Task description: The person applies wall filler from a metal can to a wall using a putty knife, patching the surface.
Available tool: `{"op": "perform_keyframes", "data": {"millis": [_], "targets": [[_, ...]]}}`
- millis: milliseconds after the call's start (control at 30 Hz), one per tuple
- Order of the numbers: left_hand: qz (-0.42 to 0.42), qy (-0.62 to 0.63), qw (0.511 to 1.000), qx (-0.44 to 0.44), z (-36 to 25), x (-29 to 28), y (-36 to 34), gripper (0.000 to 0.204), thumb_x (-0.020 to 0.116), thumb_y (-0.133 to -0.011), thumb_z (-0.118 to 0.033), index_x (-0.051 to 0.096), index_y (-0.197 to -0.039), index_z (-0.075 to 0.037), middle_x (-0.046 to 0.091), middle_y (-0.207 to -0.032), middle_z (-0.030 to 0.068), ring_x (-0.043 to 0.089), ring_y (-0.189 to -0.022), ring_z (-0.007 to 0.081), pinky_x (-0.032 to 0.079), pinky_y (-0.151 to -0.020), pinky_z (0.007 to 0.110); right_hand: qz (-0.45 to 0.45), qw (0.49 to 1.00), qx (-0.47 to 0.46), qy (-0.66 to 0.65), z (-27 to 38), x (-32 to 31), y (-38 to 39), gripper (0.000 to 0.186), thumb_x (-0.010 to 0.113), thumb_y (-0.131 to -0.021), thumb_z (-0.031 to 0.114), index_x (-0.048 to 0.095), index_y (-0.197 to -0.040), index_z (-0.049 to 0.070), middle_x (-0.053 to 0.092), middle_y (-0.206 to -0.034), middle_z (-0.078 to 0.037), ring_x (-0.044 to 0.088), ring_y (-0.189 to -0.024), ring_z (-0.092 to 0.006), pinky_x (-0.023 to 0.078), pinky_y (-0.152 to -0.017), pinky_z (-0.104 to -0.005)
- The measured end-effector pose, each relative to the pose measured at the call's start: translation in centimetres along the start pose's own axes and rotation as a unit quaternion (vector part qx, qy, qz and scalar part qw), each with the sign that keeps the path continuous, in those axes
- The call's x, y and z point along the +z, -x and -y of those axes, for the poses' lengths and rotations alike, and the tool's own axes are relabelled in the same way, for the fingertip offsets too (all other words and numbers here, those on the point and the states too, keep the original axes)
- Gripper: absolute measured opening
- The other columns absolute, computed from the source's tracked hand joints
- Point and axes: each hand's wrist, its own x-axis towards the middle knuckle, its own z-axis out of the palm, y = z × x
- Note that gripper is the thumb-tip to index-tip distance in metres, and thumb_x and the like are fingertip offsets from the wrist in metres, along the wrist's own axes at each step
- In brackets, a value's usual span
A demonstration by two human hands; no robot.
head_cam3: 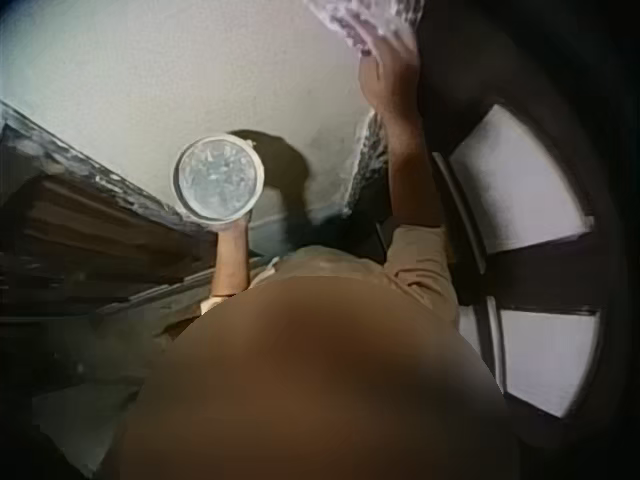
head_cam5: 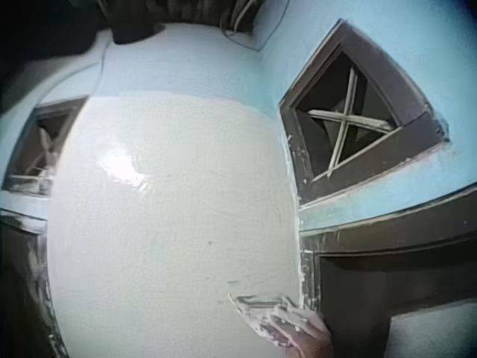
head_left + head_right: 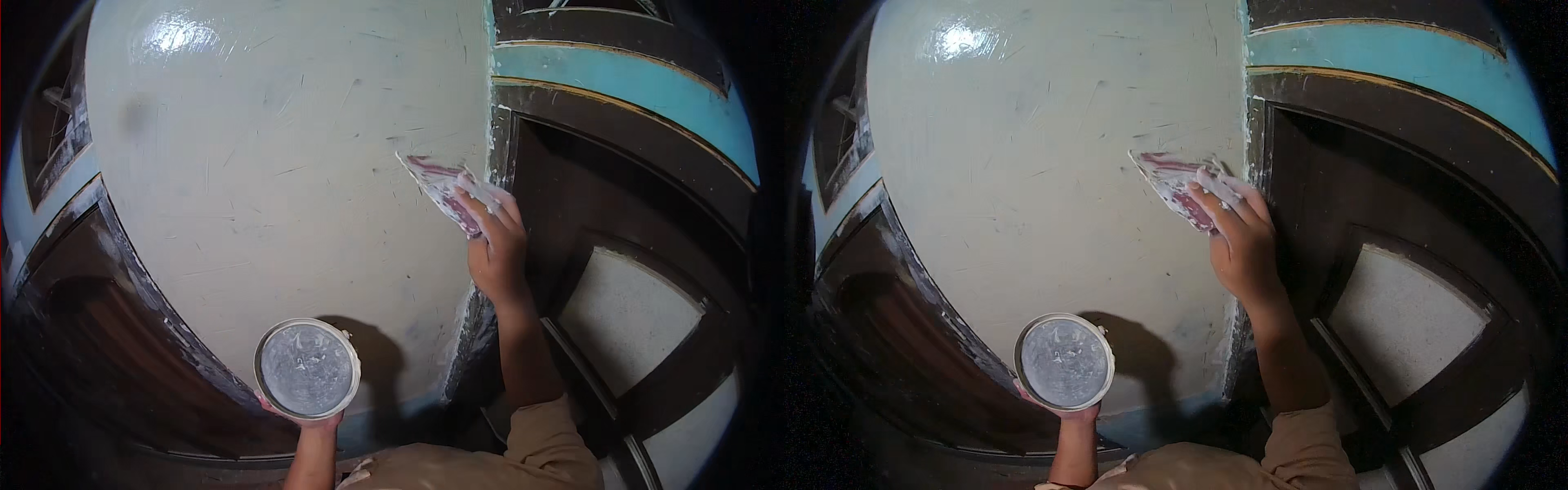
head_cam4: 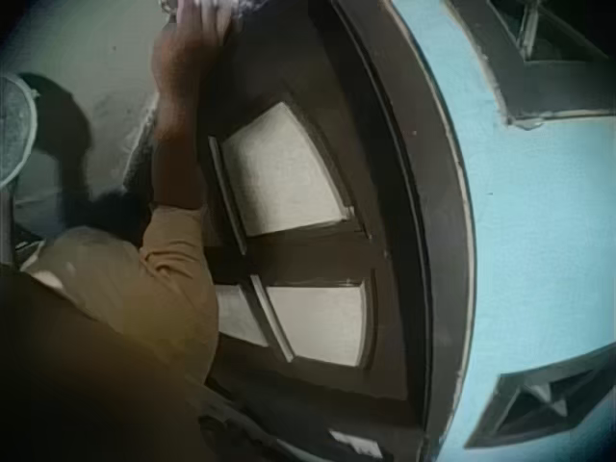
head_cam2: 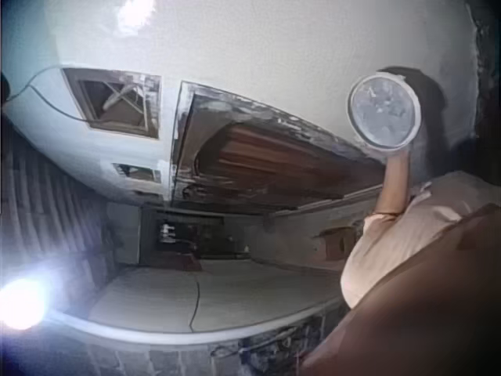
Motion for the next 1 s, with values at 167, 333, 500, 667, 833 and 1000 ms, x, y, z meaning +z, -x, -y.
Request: {"op": "perform_keyframes", "data": {"millis": [167, 333, 500, 667, 833, 1000], "targets": [[-0.003, -0.008, 1.000, -0.030, 0.2, 0.5, -0.3, 0.112, 0.055, -0.067, -0.085, 0.030, -0.150, -0.014, 0.033, -0.150, 0.0242, 0.033, -0.135, 0.0510, 0.038, -0.106, 0.064, -0.055, 0.981, -0.076, 0.170, -1.3, 3.0, -2.9, 0.045, 0.057, -0.079, -0.002, 0.070, -0.117, 0.017, 0.061, -0.128, -0.009, 0.052, -0.121, -0.0321, 0.040, -0.102, -0.0426], [-0.012, -0.020, 1.000, -0.015, 0.2, -0.3, -0.1, 0.110, 0.051, -0.069, -0.087, 0.031, -0.150, -0.015, 0.034, -0.149, 0.0246, 0.035, -0.133, 0.0523, 0.038, -0.105, 0.065, -0.013, 0.967, -0.047, 0.251, -3.8, 6.5, 3.2, 0.041, 0.060, -0.081, 0.007, 0.070, -0.116, 0.025, 0.058, -0.132, -0.003, 0.047, -0.128, -0.0284, 0.029, -0.108, -0.0505], [-0.013, -0.014, 1.000, 0.000, 0.5, -2.0, -0.3, 0.111, 0.052, -0.067, -0.087, 0.032, -0.149, -0.016, 0.035, -0.148, 0.0250, 0.036, -0.133, 0.0519, 0.037, -0.105, 0.065, -0.076, 0.964, -0.073, 0.246, -5.3, 6.0, 5.5, 0.040, 0.057, -0.079, 0.002, 0.072, -0.113, 0.017, 0.059, -0.131, -0.009, 0.048, -0.128, -0.0323, 0.028, -0.107, -0.0509], [0.027, -0.041, 0.998, -0.024, 0.5, -2.6, 0.0, 0.111, 0.053, -0.067, -0.086, 0.030, -0.150, -0.016, 0.035, -0.148, 0.0248, 0.036, -0.133, 0.0503, 0.038, -0.105, 0.064, -0.062, 0.965, -0.060, 0.246, -3.8, 6.0, -0.6, 0.045, 0.056, -0.079, 0.002, 0.069, -0.118, 0.021, 0.056, -0.135, -0.008, 0.045, -0.130, -0.0303, 0.028, -0.107, -0.0508], [0.042, 0.094, 0.994, -0.033, 0.5, -3.6, -0.4, 0.122, 0.057, -0.060, -0.089, 0.029, -0.149, -0.011, 0.034, -0.148, 0.0276, 0.037, -0.133, 0.0487, 0.038, -0.107, 0.062, -0.036, 0.962, -0.028, 0.269, -7.7, 10.1, 9.2, 0.042, 0.061, -0.080, 0.004, 0.071, -0.115, 0.025, 0.056, -0.134, -0.005, 0.045, -0.130, -0.0278, 0.028, -0.108, -0.0527], [0.069, 0.096, 0.993, -0.025, 0.7, -5.5, -0.5, 0.117, 0.055, -0.062, -0.088, 0.031, -0.149, -0.013, 0.036, -0.147, 0.0251, 0.039, -0.132, 0.0482, 0.039, -0.106, 0.062, -0.119, 0.952, -0.075, 0.270, -7.7, 8.2, 6.4, 0.042, 0.059, -0.080, 0.003, 0.071, -0.114, 0.024, 0.057, -0.130, -0.008, 0.047, -0.128, -0.0286, 0.028, -0.108, -0.0528]]}}
